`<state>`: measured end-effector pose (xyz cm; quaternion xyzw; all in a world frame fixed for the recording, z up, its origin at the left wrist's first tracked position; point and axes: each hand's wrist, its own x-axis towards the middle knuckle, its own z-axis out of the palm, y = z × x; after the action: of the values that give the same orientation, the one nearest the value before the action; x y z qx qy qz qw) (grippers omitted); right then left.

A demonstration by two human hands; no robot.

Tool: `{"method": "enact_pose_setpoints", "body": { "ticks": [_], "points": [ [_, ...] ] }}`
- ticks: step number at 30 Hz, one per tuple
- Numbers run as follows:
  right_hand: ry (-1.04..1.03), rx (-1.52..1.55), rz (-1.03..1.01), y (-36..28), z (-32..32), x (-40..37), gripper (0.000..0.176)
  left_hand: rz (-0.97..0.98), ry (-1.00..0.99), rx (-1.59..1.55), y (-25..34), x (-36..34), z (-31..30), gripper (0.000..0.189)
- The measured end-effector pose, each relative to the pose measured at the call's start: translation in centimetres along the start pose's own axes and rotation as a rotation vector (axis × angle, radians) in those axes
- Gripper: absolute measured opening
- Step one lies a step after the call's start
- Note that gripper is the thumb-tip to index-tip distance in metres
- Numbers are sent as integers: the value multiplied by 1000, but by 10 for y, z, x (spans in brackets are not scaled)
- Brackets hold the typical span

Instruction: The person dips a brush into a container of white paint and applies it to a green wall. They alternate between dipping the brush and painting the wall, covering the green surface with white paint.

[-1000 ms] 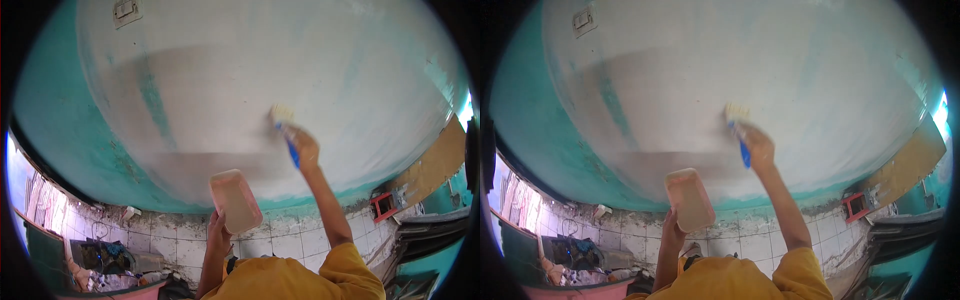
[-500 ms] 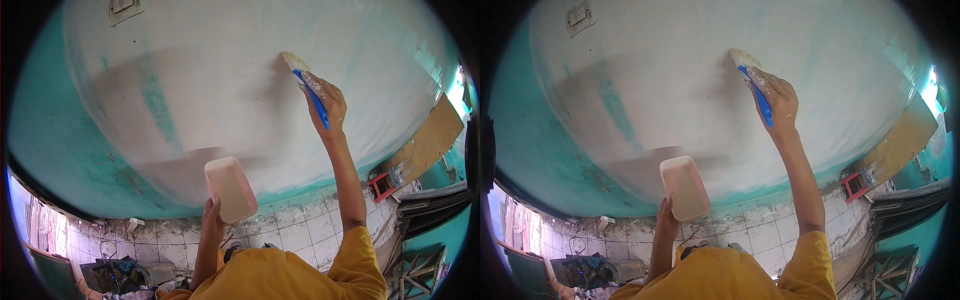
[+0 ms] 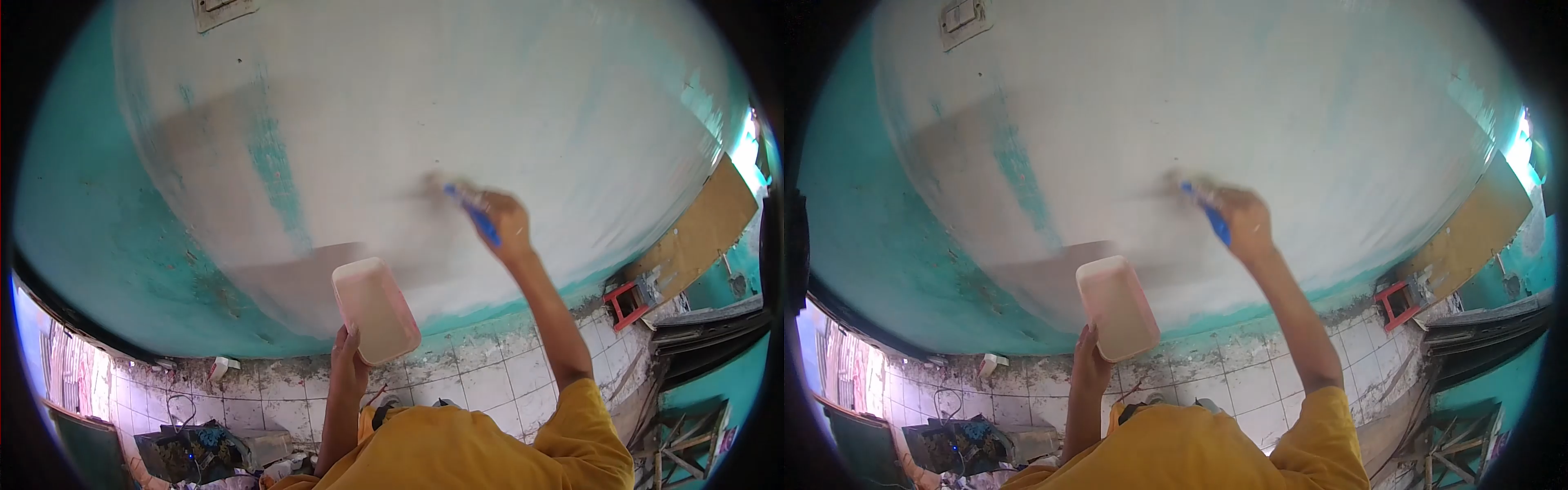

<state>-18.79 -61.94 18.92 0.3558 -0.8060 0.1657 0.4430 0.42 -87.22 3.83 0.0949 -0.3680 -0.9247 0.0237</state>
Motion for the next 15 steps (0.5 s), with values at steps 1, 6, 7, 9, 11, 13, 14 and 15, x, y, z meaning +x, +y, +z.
{"method": "enact_pose_setpoints", "body": {
  "ticks": [1,6,7,9,11,13,14,15],
  "points": [
    [144,-82,-68,-3,-11,26,27,0,3,-11,-1,-1,1,54],
    [309,-52,-118,-12,-15,60,30,-27,-2,-5,-2,-2,-5,53],
    [221,-74,-92,-13,-1,37,34,-19,0,-17,-1,-3,-4,53],
    [16,-48,-65,-21,30,-20,35,-11,-6,-28,1,-5,-9,53],
    [-184,43,-75,-25,63,-73,28,-5,-14,-45,1,-6,-9,53],
    [-210,69,-25,-25,62,-72,28,23,16,-39,5,-9,-6,54],
    [-237,98,25,-25,62,-71,28,25,18,-39,4,-7,-9,54],
    [-172,90,-11,-24,50,-46,30,21,9,-29,3,-5,-15,55]
  ]
}}
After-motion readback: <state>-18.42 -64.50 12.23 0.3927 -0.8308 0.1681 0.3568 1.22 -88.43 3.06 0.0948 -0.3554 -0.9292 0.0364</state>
